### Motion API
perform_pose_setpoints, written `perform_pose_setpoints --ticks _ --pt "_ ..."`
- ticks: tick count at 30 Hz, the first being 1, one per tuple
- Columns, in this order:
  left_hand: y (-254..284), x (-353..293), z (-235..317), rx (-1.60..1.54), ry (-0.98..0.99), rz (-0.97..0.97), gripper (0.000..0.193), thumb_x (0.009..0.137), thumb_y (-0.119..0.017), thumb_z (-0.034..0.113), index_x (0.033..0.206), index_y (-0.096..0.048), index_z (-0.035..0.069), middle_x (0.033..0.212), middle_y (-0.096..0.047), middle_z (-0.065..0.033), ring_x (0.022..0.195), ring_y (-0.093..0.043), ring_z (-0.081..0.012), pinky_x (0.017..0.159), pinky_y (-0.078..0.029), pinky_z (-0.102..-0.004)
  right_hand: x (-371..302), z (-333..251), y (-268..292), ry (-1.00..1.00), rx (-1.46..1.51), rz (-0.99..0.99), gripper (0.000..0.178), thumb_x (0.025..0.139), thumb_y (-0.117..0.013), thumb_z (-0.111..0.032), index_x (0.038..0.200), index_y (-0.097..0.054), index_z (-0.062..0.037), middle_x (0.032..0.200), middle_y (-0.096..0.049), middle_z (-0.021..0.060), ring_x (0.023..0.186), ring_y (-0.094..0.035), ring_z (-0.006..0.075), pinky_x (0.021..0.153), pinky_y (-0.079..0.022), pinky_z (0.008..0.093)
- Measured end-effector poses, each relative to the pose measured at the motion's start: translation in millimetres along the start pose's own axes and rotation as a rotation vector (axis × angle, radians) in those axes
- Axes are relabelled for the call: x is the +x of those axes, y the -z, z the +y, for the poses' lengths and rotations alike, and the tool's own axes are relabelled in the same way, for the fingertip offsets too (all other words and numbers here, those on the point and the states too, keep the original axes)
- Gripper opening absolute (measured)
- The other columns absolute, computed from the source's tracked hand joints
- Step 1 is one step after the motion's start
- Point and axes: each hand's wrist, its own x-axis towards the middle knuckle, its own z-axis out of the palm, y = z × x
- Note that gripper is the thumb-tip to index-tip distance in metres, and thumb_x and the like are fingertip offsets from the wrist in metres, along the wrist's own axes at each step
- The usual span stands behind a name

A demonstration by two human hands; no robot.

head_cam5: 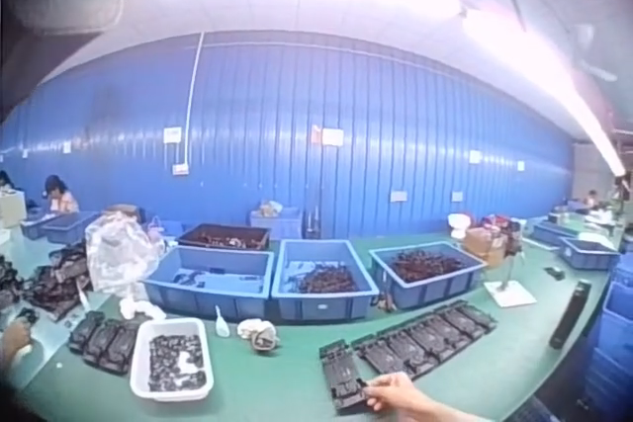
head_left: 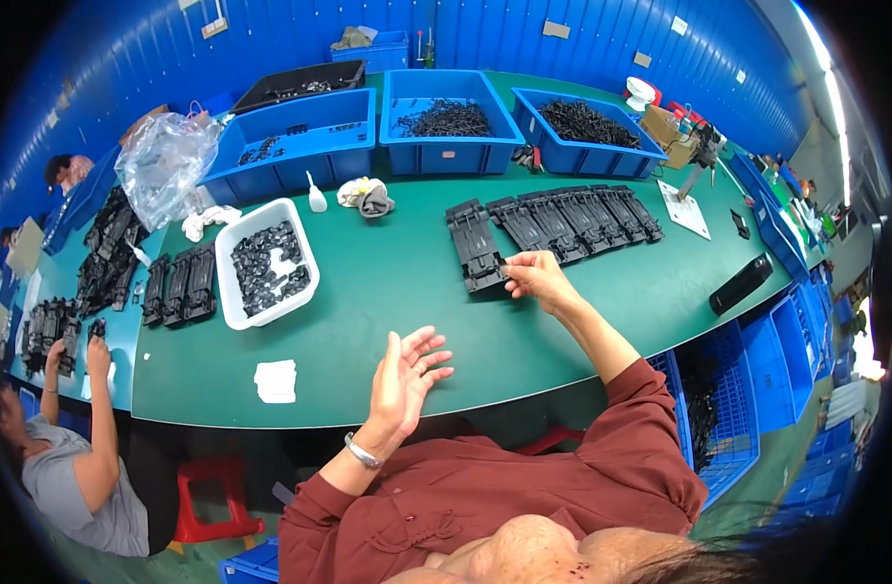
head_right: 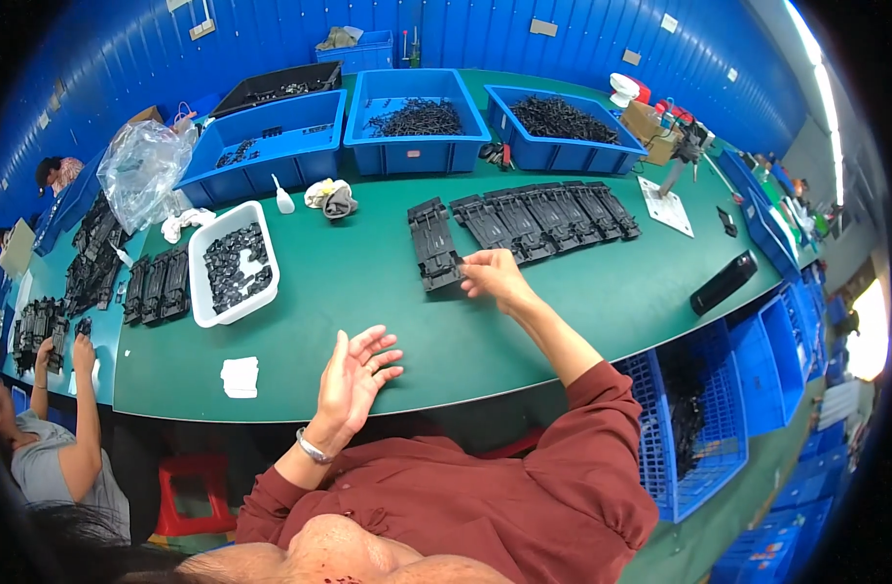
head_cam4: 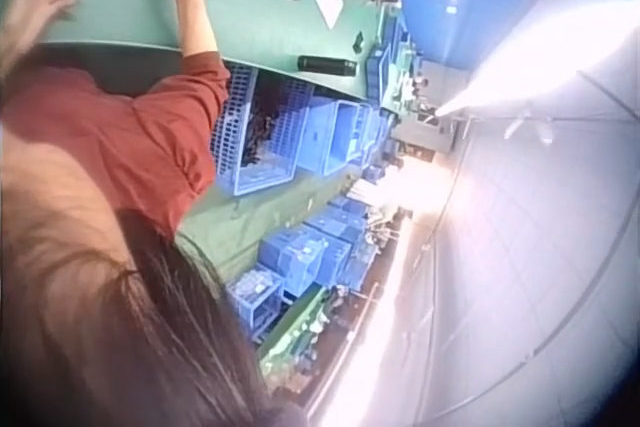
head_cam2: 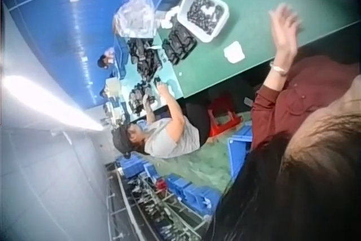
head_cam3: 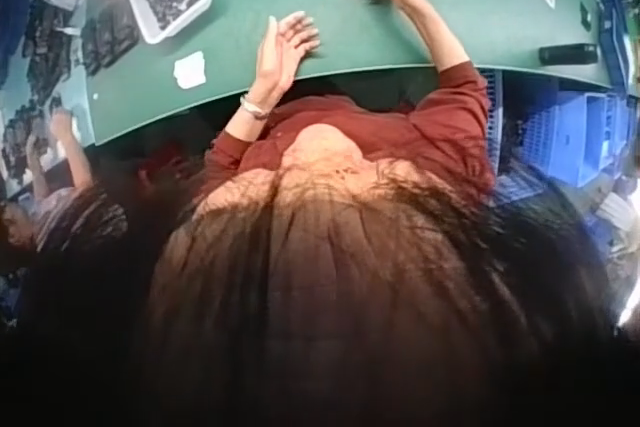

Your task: The recorder is assembling small plastic components onto a toy car chassis at a factory workbench.

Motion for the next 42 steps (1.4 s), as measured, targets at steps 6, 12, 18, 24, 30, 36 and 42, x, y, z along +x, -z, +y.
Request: perform_pose_setpoints --ticks 6,12,18,24,30,36,42 --pt "23 -38 10 -0.028 -0.021 -0.030 0.064 0.111 -0.029 0.051 0.140 -0.050 -0.003 0.131 -0.060 -0.0169 0.111 -0.061 -0.0266 0.096 -0.052 -0.0414 -4 8 5 -0.032 0.133 0.137 0.025 0.097 -0.066 -0.006 0.118 -0.064 0.0092 0.098 -0.070 0.0133 0.076 -0.071 0.0204 0.068 -0.063 0.0322" --pt "40 -62 24 -0.056 -0.097 -0.019 0.064 0.111 -0.028 0.050 0.141 -0.050 -0.002 0.130 -0.060 -0.0173 0.112 -0.061 -0.0269 0.094 -0.052 -0.0416 -26 -6 3 -0.036 0.206 0.191 0.038 0.100 -0.058 -0.003 0.134 -0.054 0.0136 0.119 -0.065 0.0203 0.092 -0.073 0.0289 0.084 -0.064 0.0378" --pt "53 -83 39 -0.037 -0.231 -0.039 0.061 0.112 -0.030 0.045 0.140 -0.050 -0.005 0.128 -0.062 -0.0187 0.112 -0.062 -0.0282 0.094 -0.053 -0.0421 -59 -35 -7 0.053 -0.124 0.166 0.040 0.100 -0.055 -0.008 0.137 -0.058 0.0070 0.130 -0.066 0.0174 0.096 -0.073 0.0239 0.080 -0.061 0.0337" --pt "76 -111 49 0.112 -0.417 0.036 0.049 0.111 -0.042 0.034 0.135 -0.054 -0.007 0.125 -0.064 -0.0195 0.113 -0.063 -0.0288 0.096 -0.052 -0.0430 -43 -95 -112 0.458 -0.594 -0.080 0.024 0.096 -0.067 -0.009 0.117 -0.071 0.0009 0.094 -0.074 0.0054 0.084 -0.067 0.0103 0.071 -0.053 0.0246" --pt "97 -138 40 0.151 -0.650 0.203 0.037 0.110 -0.046 0.021 0.128 -0.059 -0.009 0.121 -0.066 -0.0184 0.109 -0.066 -0.0255 0.095 -0.054 -0.0398 53 -95 -277 1.010 -0.843 -0.392 0.017 0.089 -0.065 -0.017 0.095 -0.077 -0.0057 0.092 -0.074 0.0164 0.087 -0.070 0.0361 0.080 -0.055 0.0463" --pt "126 -188 20 0.133 -0.805 0.594 0.030 0.108 -0.048 0.014 0.121 -0.063 -0.008 0.112 -0.068 -0.0168 0.101 -0.068 -0.0244 0.091 -0.056 -0.0380 127 -71 -382 0.932 -1.360 -0.468 0.023 0.078 -0.078 -0.025 0.087 -0.076 -0.0038 0.091 -0.074 0.0219 0.091 -0.073 0.0389 0.082 -0.058 0.0481" --pt "162 -245 -4 0.039 -0.854 1.019 0.027 0.108 -0.050 0.016 0.118 -0.065 -0.004 0.106 -0.070 -0.0139 0.096 -0.067 -0.0195 0.086 -0.055 -0.0332 132 -74 -389 0.844 -1.325 -0.481 0.020 0.079 -0.081 -0.021 0.088 -0.076 -0.0038 0.095 -0.074 0.0227 0.094 -0.073 0.0394 0.084 -0.058 0.0482"
